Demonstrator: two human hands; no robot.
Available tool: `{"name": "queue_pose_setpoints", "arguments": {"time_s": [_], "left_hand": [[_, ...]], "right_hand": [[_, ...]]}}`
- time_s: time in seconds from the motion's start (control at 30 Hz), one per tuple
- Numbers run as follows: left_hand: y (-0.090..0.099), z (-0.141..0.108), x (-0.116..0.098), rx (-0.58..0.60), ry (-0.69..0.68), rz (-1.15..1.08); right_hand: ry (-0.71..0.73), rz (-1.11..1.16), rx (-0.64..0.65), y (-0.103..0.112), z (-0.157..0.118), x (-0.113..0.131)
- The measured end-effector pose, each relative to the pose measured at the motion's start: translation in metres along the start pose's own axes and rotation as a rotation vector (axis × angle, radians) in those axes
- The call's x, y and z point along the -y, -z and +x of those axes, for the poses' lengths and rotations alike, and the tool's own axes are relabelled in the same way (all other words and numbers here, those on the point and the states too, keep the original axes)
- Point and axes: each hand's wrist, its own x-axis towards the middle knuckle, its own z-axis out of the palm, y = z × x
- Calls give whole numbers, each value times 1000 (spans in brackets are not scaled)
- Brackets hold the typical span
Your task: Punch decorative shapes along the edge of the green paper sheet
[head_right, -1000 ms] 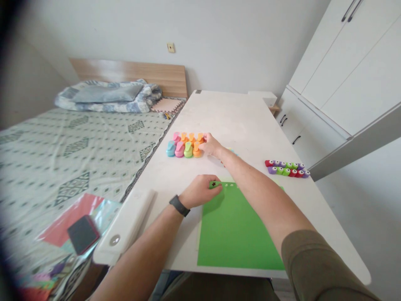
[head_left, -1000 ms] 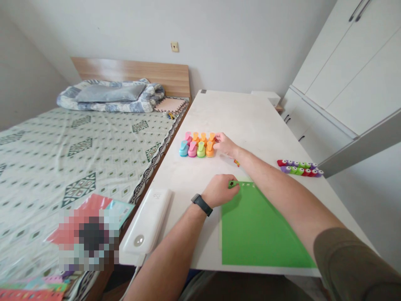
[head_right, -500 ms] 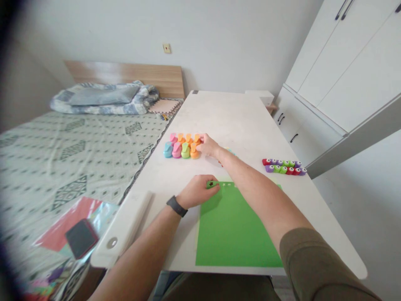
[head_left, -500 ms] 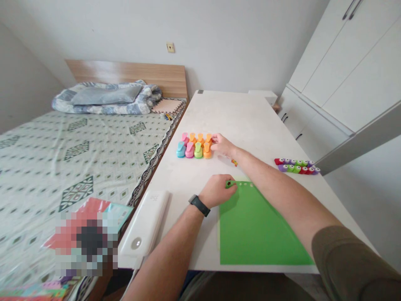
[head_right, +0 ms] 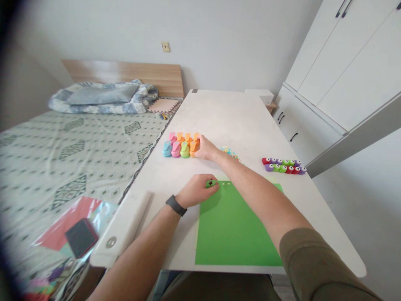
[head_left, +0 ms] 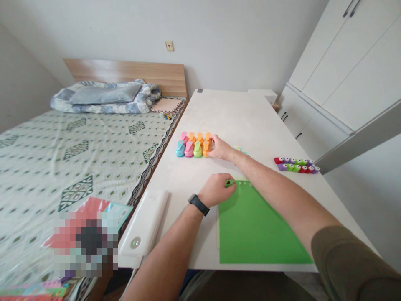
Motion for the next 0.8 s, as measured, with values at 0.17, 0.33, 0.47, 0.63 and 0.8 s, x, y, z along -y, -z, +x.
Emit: {"name": "queue_pose_setpoints", "arguments": {"time_s": [0.17,0.33,0.47,0.63,0.8], "left_hand": [[0,0,1,0,1,6],[-1,0,2,-8,-11,0],[0,0,0,-5,-5,-6],[2,0,-2,-4,-5,-1],[2,2,-1,-5,-4,15]], "right_hand": [[-13,-11,-3,1,-1,4],[-5,27,-14,4,-7,1],[-26,-14,-63,16,-22,1],[16,-23,-84,49,-62,8],[40,-138,-148,105,-107,0]]}}
